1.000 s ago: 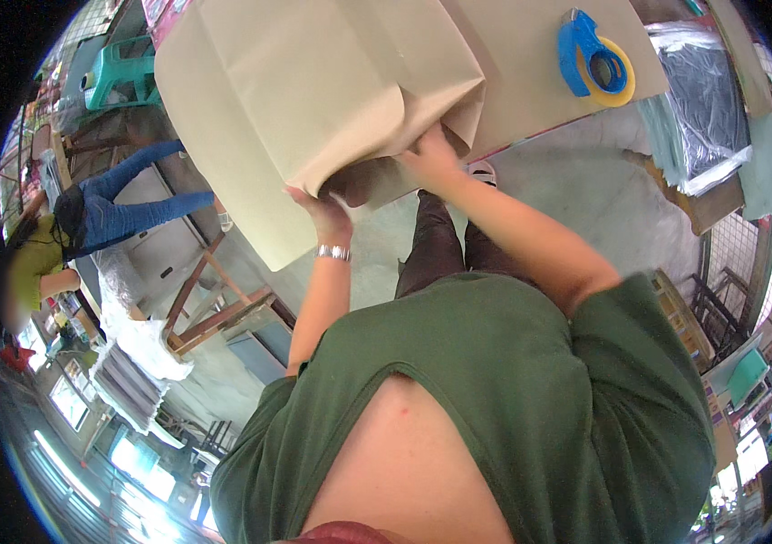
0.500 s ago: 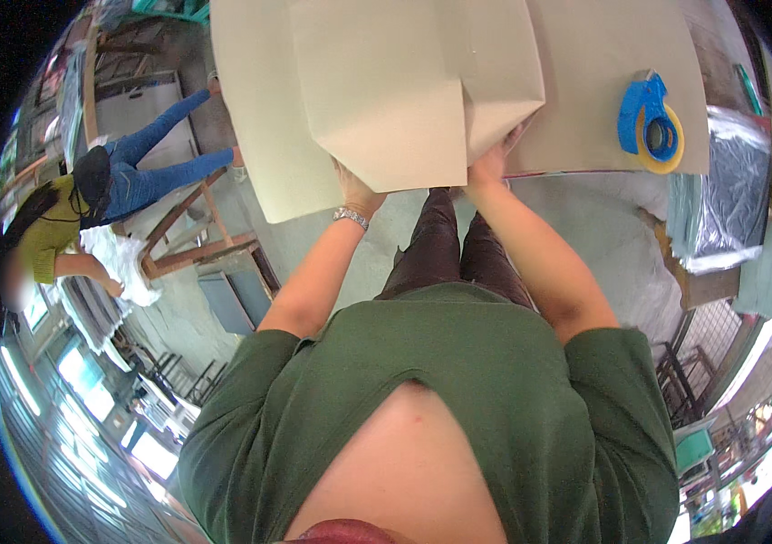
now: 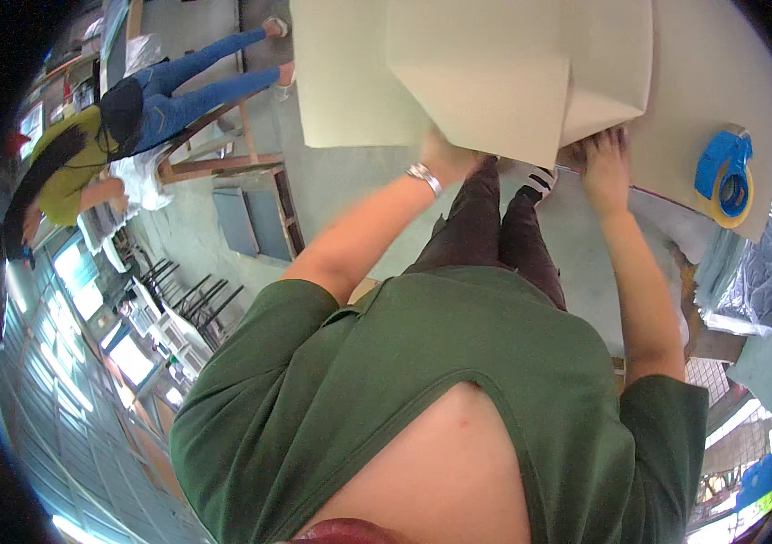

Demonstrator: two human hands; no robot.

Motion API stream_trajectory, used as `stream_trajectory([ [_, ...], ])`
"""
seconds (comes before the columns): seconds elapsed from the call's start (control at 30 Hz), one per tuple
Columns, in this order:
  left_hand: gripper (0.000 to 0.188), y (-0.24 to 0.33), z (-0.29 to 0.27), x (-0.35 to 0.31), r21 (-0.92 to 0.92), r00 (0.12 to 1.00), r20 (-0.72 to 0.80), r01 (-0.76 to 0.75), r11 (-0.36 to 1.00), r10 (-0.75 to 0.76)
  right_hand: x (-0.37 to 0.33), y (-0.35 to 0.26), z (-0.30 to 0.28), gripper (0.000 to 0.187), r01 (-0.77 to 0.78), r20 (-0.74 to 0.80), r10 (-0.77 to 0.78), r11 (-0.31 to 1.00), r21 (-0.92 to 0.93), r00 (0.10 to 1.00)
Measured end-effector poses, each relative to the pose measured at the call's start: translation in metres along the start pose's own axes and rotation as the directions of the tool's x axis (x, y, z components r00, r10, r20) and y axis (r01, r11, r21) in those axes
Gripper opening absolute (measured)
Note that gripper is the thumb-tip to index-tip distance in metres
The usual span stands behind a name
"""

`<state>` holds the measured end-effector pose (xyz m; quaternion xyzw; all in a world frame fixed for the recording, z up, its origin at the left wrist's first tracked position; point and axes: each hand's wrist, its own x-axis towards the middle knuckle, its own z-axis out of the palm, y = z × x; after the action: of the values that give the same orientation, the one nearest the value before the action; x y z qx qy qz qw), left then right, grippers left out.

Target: The person places a black panel into a cardboard box and wraps the box with brown paper and clear tape. They then pick up another black panel wrapped in plastic, place it on a sheet of paper, and fold the paper over it, securing it with tape.

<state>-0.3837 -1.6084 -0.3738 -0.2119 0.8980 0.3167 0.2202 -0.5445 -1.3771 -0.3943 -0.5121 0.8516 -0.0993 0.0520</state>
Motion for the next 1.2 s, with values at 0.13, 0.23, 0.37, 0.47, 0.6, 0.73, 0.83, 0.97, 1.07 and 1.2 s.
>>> stream_trajectory([
  [0.13,0.051,-0.009,0.022,-0.052,-0.176,0.943,-0.279,-0.236,0.956,0.182,-0.027,-0.046,-0.033,0.04,0.034,0.109,-0.101,0.87,0.492,0.989],
  [0.23,0.041,-0.08,-0.009,-0.034,-0.959,0.901,-0.146,-0.026,0.283,-0.409,-0.019,-0.006,-0.027,0.051,-0.454,0.424,0.476,-0.057,0.889,0.771],
  [0.37,0.026,-0.046,-0.095,0.033,-0.989,0.834,0.132,0.078,-0.123,-0.535,0.066,0.02,-0.041,0.056,-0.338,0.638,0.541,-0.554,0.761,0.548],
  [0.47,0.029,-0.053,-0.088,0.044,-0.983,0.853,0.15,0.075,-0.168,-0.499,0.078,0.022,-0.026,0.049,-0.383,0.61,0.615,-0.474,0.793,0.499],
  [0.6,0.032,-0.039,-0.08,0.033,-0.96,0.88,0.149,0.02,-0.278,-0.452,0.069,-0.01,-0.035,0.042,-0.33,0.575,0.635,-0.472,0.818,0.516],
  [0.73,0.031,0.003,0.003,-0.027,-0.961,0.958,0.218,0.177,-0.214,-0.189,0.024,-0.099,-0.047,0.031,-0.468,0.642,0.474,-0.443,0.765,0.602],
  [0.83,0.028,0.028,-0.006,-0.077,-0.87,0.86,0.493,0.484,-0.091,-0.136,-0.022,-0.13,-0.063,0.029,-0.624,0.639,0.236,-0.143,0.768,0.732],
  [0.97,0.029,-0.064,-0.091,-0.037,-0.542,0.733,-0.508,0.136,0.829,-0.452,0.032,-0.092,-0.123,0.021,-0.313,0.18,0.39,0.308,0.898,0.903],
  [1.07,0.047,-0.09,-0.116,0.025,0.23,0.716,-0.63,-0.199,0.953,0.302,0.132,-0.077,-0.101,0.033,0.02,-0.196,0.137,0.771,0.637,0.971],
  [1.2,0.058,-0.103,-0.104,0.052,0.427,0.782,-0.397,-0.306,0.851,0.481,0.156,-0.035,-0.057,0.063,0.339,-0.135,-0.33,0.94,0.049,0.934],
])
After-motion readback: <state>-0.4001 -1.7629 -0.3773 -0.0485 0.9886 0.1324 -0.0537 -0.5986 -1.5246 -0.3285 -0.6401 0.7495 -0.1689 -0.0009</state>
